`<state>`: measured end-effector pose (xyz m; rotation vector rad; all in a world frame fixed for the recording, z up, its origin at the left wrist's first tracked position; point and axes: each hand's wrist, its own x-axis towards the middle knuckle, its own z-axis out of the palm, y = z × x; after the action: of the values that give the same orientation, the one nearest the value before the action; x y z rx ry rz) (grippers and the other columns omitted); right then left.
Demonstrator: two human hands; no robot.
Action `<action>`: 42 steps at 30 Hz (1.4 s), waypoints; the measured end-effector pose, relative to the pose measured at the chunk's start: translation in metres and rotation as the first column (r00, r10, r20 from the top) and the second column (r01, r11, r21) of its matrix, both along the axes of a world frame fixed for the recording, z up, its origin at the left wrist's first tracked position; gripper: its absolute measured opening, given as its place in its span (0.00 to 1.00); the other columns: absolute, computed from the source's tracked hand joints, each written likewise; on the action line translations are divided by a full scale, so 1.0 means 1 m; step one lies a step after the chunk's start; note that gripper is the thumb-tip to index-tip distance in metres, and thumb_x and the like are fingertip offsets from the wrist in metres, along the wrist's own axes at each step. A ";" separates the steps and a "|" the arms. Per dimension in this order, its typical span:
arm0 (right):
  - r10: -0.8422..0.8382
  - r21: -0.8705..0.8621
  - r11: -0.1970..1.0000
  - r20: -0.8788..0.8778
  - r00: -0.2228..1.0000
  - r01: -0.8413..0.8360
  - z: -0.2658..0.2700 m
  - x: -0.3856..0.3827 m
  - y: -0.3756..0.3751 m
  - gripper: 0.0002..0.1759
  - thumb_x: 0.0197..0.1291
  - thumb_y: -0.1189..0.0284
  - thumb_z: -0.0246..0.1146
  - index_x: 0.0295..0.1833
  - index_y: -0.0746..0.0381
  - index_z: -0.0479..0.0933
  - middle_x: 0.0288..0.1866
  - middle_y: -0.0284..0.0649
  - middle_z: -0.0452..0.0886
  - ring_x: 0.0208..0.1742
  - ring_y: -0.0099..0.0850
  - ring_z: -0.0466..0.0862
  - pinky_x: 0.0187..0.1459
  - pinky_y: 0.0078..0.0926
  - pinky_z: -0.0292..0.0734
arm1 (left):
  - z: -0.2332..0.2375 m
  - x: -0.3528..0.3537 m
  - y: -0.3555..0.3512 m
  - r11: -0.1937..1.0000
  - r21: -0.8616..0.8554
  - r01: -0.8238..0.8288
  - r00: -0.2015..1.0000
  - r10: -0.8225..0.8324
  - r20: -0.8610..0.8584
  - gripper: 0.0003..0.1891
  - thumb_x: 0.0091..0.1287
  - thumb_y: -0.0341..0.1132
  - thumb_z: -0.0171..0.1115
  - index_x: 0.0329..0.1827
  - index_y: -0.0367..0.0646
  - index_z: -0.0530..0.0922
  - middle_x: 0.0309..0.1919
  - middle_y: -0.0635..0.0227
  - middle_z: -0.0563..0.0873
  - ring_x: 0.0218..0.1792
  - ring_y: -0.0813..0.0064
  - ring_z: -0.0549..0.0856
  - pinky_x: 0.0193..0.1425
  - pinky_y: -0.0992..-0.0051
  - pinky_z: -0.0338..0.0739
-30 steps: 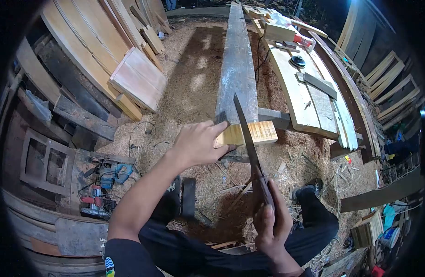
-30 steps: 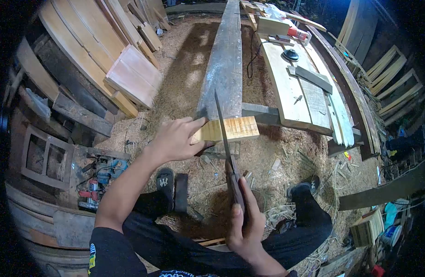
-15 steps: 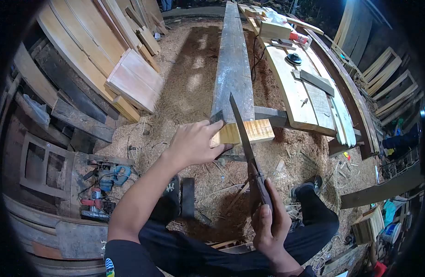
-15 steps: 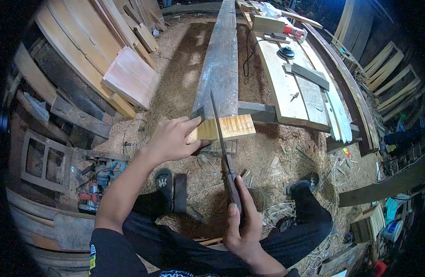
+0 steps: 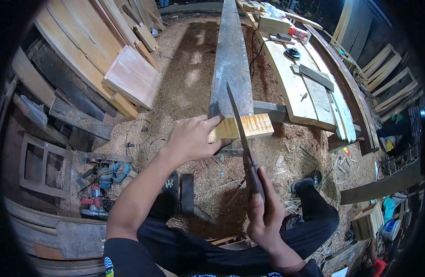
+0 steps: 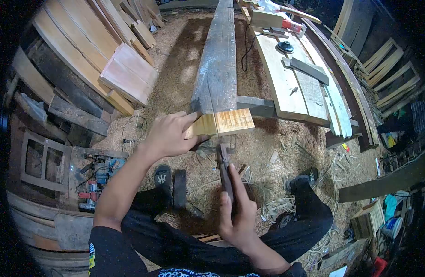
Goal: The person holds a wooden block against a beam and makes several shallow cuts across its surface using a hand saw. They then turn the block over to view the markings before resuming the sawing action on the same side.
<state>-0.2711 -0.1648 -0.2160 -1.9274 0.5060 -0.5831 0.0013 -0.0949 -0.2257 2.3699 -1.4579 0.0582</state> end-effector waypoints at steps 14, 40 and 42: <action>-0.013 0.041 0.999 0.018 1.000 0.012 -0.003 -0.009 0.007 0.33 0.84 0.62 0.51 0.81 0.76 0.64 0.74 0.59 0.77 0.74 0.43 0.79 0.74 0.38 0.70 | 0.002 -0.001 0.001 1.000 0.025 -0.012 1.000 0.013 -0.015 0.36 0.67 0.61 0.68 0.70 0.44 0.82 0.50 0.49 0.90 0.52 0.49 0.91 0.57 0.52 0.87; -0.084 0.081 0.994 0.069 0.994 0.078 0.004 -0.031 0.019 0.33 0.84 0.59 0.52 0.80 0.74 0.69 0.57 0.44 0.85 0.39 0.20 0.79 0.43 0.21 0.76 | -0.002 0.001 0.002 1.000 0.004 0.017 1.000 -0.017 -0.009 0.34 0.67 0.58 0.67 0.68 0.43 0.82 0.47 0.50 0.91 0.51 0.51 0.92 0.57 0.53 0.87; -0.135 0.249 0.959 -0.007 0.991 0.132 0.014 -0.057 0.032 0.33 0.84 0.59 0.52 0.80 0.75 0.69 0.58 0.46 0.86 0.42 0.22 0.81 0.47 0.23 0.77 | -0.001 0.003 0.002 0.999 -0.028 0.032 0.999 -0.032 -0.001 0.34 0.68 0.58 0.67 0.68 0.43 0.82 0.47 0.50 0.91 0.51 0.50 0.92 0.57 0.53 0.87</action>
<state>-0.3282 -0.1323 -0.2019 -1.6596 0.6747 -0.5859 0.0043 -0.0930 -0.2270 2.3236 -1.4837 0.0678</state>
